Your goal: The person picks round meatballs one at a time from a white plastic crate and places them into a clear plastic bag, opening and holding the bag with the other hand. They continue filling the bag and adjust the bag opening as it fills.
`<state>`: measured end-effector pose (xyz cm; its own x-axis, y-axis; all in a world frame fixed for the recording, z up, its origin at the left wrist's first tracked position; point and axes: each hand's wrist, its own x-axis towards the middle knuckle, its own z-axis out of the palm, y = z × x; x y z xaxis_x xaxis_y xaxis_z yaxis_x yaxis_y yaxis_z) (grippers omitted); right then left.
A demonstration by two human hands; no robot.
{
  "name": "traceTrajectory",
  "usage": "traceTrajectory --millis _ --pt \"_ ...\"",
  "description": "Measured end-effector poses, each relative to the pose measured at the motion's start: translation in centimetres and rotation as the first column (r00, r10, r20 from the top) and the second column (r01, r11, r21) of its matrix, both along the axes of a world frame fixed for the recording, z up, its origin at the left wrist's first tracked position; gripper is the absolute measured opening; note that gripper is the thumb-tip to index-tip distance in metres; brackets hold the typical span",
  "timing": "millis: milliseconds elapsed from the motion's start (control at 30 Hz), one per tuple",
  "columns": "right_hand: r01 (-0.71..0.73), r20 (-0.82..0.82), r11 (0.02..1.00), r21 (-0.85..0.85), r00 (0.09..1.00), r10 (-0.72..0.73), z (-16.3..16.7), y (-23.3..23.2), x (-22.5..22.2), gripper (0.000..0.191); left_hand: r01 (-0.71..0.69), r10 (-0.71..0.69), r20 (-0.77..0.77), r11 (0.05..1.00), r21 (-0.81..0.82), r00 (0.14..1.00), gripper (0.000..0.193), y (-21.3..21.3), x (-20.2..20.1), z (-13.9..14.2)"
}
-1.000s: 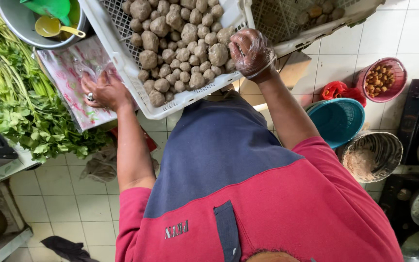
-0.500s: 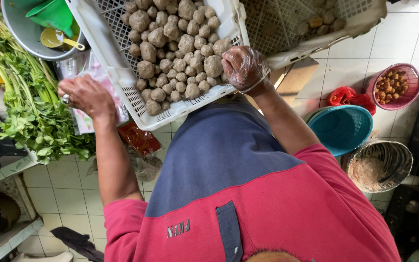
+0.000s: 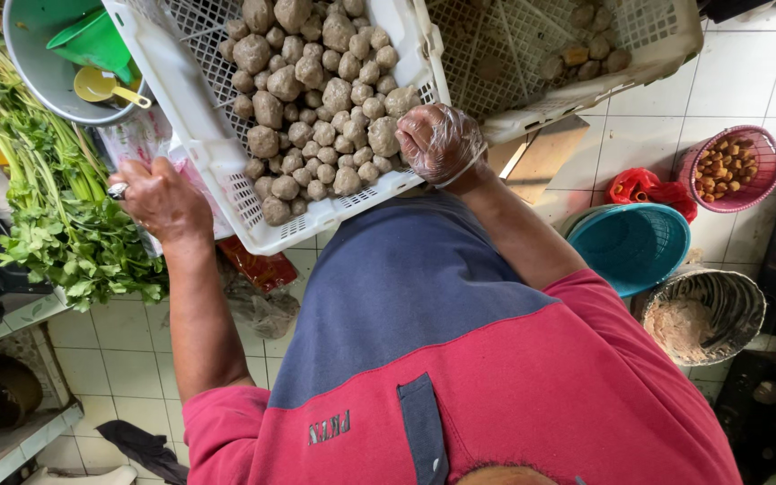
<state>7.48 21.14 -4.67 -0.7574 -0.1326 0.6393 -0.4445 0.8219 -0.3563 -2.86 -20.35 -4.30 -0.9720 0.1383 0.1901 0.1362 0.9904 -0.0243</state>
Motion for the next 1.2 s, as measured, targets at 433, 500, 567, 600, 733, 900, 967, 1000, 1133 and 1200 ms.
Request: traceTrajectory --millis 433,500,567,600,733,900,967,1000,1133,1200 --pt "-0.006 0.016 1.000 0.020 1.000 0.005 0.0 0.2 -0.1 0.014 -0.218 0.106 0.194 0.609 0.763 0.975 0.018 -4.2 -1.3 -6.5" --pt "-0.001 0.023 0.999 0.034 1.000 0.000 0.1 0.2 -0.2 0.015 -0.100 0.091 0.044 0.841 0.531 0.995 0.026 -3.8 -0.9 -5.9" --pt "-0.004 0.029 0.998 0.056 1.000 0.002 0.0 0.1 -0.1 0.015 -0.047 0.068 -0.043 0.924 0.380 0.997 0.021 -2.9 -0.5 -5.6" --pt "0.006 0.021 0.999 0.049 1.000 -0.007 -0.1 0.2 0.0 0.015 -0.051 0.078 -0.059 0.926 0.373 0.995 0.014 -2.5 -0.4 -5.6" --pt "-0.003 0.007 0.999 0.035 1.000 0.003 -1.8 0.2 0.0 0.016 -0.122 0.162 -0.025 0.829 0.545 0.986 0.018 -1.9 -1.2 -6.4" --pt "-0.033 -0.036 0.998 -0.050 0.999 0.031 -3.7 -0.4 -1.1 0.019 -0.139 0.051 0.129 0.407 0.903 0.990 0.037 -4.0 -3.1 -8.9" --pt "-0.066 -0.021 0.997 -0.047 0.998 0.065 -3.4 -0.7 -1.5 0.022 -0.082 0.064 0.057 0.533 0.842 0.996 0.038 -5.4 -3.0 -9.2" --pt "-0.069 0.003 0.997 0.030 0.998 0.068 -3.0 -0.7 -1.5 0.023 0.041 0.013 -0.060 0.582 0.812 0.998 0.022 -5.8 -3.0 -9.2" --pt "-0.124 0.221 0.971 -0.202 0.961 0.169 0.0 -1.6 -1.9 0.018 -0.354 0.172 0.388 -0.196 0.914 0.906 0.010 -5.4 -2.6 -7.9" --pt "-0.191 0.223 0.926 -0.326 0.936 0.272 1.7 -3.3 -3.0 0.018 -0.151 0.294 0.167 -0.077 0.986 0.941 0.016 -4.5 -2.6 -7.4"
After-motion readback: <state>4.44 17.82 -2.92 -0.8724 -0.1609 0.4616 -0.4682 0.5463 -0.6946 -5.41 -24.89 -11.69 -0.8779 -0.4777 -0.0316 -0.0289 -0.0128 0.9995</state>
